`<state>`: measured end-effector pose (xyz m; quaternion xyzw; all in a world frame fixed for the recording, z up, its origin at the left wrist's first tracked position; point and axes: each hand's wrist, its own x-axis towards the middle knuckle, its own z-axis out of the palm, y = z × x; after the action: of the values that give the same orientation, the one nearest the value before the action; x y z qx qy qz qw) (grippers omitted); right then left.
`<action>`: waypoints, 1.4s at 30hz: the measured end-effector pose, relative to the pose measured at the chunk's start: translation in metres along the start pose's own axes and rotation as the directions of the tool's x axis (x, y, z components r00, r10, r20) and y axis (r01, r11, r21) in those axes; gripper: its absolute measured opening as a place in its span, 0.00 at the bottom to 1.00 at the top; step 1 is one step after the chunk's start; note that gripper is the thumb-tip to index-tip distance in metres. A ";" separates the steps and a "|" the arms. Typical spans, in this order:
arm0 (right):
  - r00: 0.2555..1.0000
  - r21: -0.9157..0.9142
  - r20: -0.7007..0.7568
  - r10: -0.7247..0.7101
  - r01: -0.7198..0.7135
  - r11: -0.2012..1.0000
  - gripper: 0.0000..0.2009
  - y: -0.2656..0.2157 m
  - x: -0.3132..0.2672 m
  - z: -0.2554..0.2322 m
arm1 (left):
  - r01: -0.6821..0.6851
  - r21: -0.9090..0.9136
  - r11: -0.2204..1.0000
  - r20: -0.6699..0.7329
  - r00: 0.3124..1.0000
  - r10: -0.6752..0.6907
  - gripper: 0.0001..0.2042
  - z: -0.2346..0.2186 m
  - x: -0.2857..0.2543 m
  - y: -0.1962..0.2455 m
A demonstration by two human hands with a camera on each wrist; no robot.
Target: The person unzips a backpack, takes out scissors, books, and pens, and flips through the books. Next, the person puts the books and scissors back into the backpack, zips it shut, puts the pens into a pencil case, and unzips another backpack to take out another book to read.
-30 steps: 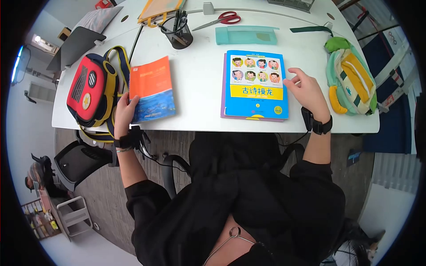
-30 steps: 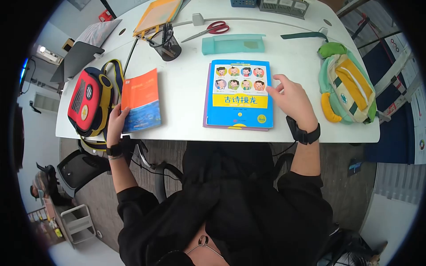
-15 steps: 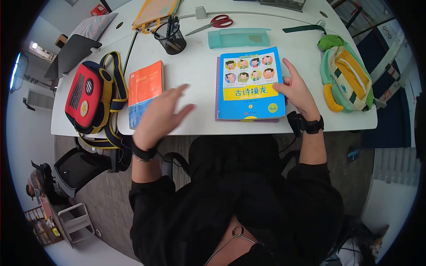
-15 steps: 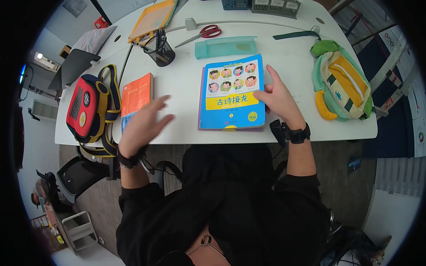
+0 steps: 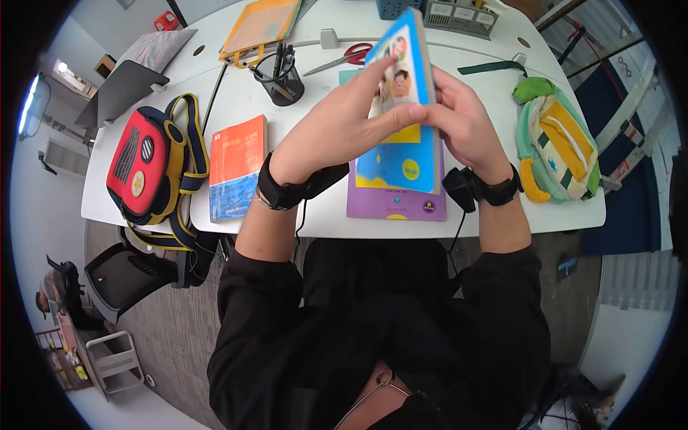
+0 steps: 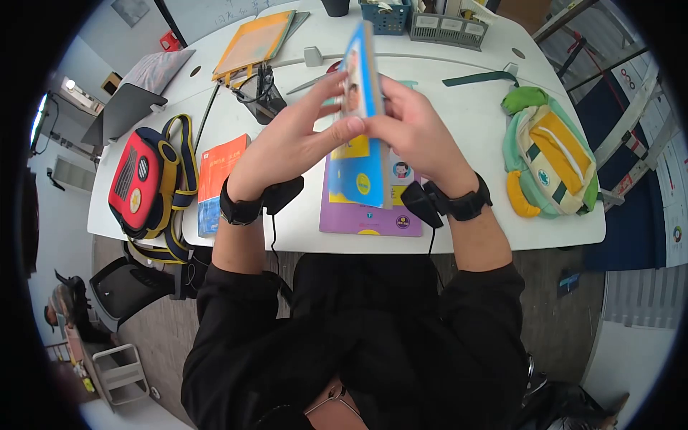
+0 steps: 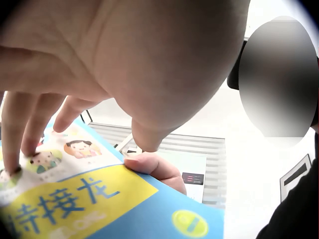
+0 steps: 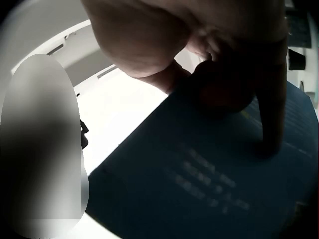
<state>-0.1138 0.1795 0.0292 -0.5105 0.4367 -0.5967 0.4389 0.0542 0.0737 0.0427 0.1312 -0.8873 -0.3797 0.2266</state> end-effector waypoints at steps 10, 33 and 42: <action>0.997 -0.509 0.069 -0.023 0.055 0.859 0.38 0.007 0.038 0.028 | 0.033 -0.311 0.950 -0.247 0.962 -0.114 0.30 -0.006 0.013 -0.040; 0.998 -0.588 0.061 -0.002 0.038 0.808 0.49 -0.013 0.041 -0.022 | -0.012 -0.477 0.879 -0.039 0.999 -0.007 0.30 0.027 -0.002 -0.048; 0.979 -0.209 0.027 0.202 -0.192 0.959 0.25 0.000 0.051 -0.099 | 0.066 -0.594 0.802 -0.021 0.995 -0.097 0.21 -0.026 -0.008 -0.074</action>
<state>-0.2167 0.1378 0.0314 -0.5213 0.5340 -0.4892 0.4514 0.0790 0.0112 0.0020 0.1015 -0.7121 -0.6434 0.2619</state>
